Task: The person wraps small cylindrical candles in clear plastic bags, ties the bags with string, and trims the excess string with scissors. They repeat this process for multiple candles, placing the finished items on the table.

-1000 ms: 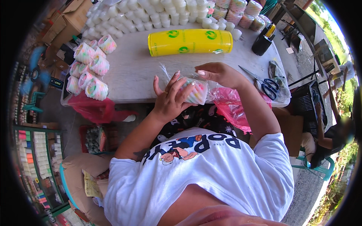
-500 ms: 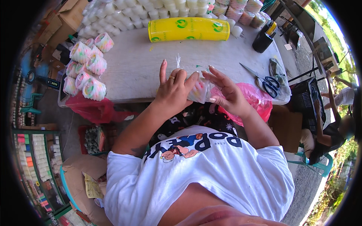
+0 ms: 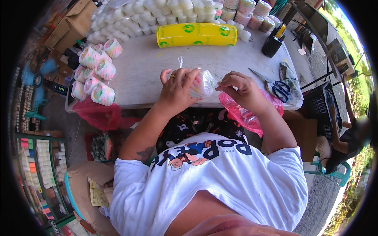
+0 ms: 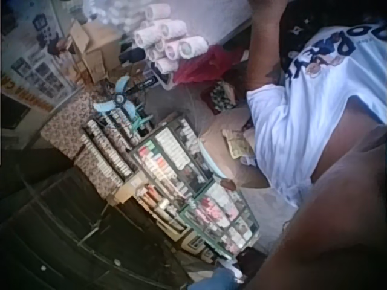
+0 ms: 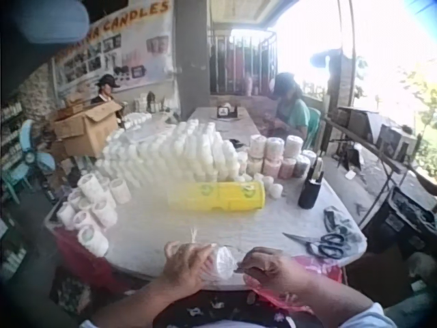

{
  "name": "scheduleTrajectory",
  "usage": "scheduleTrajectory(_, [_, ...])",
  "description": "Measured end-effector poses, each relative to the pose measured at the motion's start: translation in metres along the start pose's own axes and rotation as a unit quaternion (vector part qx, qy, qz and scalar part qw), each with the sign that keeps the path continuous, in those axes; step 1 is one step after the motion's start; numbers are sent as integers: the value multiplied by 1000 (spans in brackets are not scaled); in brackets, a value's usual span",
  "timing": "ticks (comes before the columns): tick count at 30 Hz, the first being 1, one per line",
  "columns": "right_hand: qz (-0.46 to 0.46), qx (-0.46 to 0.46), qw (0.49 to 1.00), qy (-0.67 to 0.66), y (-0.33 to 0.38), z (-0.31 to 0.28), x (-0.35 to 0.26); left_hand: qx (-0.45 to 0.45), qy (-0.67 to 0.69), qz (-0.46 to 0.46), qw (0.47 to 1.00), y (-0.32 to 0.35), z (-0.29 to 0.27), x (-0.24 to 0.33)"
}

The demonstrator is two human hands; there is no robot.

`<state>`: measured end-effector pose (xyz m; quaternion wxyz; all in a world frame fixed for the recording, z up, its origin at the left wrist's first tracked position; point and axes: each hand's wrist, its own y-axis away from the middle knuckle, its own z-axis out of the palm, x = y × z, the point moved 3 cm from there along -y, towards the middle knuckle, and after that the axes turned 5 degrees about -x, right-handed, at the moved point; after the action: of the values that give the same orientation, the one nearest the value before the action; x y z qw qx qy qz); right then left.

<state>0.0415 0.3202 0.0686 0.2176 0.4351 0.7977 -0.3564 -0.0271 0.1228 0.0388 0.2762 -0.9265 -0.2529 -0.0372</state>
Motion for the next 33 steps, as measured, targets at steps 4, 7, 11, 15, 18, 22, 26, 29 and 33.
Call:
scheduleTrajectory(4, [61, 73, 984, -152, -2, -4, -1, 55, -45, 3, 997, 3, -5, -4])
scheduleTrajectory(7, [378, 69, 784, -488, 9, 8, 36, 114, -119, 67, 984, 4, -12, -9])
scheduleTrajectory(11, [369, -187, 645, -643, 11, 47, 32, 174, -195, 187, 947, 2, -22, -11])
scheduleTrajectory(15, [224, -235, 625, -710, 7, 68, 7, 218, -214, 247, 920, 3, -24, -13])
scheduleTrajectory(18, [183, -185, 614, -745, 7, 76, 7, 247, -202, 239, 917, 4, -24, -8])
scheduleTrajectory(22, [203, -126, 618, -749, 10, 74, -1, 244, -212, 240, 916, 3, -27, -8])
scheduleTrajectory(26, [342, -135, 880, -300, -2, 33, -3, 106, -173, 188, 961, 0, -25, -11])
scheduleTrajectory(29, [12, -155, 965, 212, -22, 7, -26, -104, -12, 101, 989, -12, -31, -4])
scheduleTrajectory(33, [-205, -209, 841, 456, -38, 1, -58, -294, 420, -54, 857, -14, -25, -13])
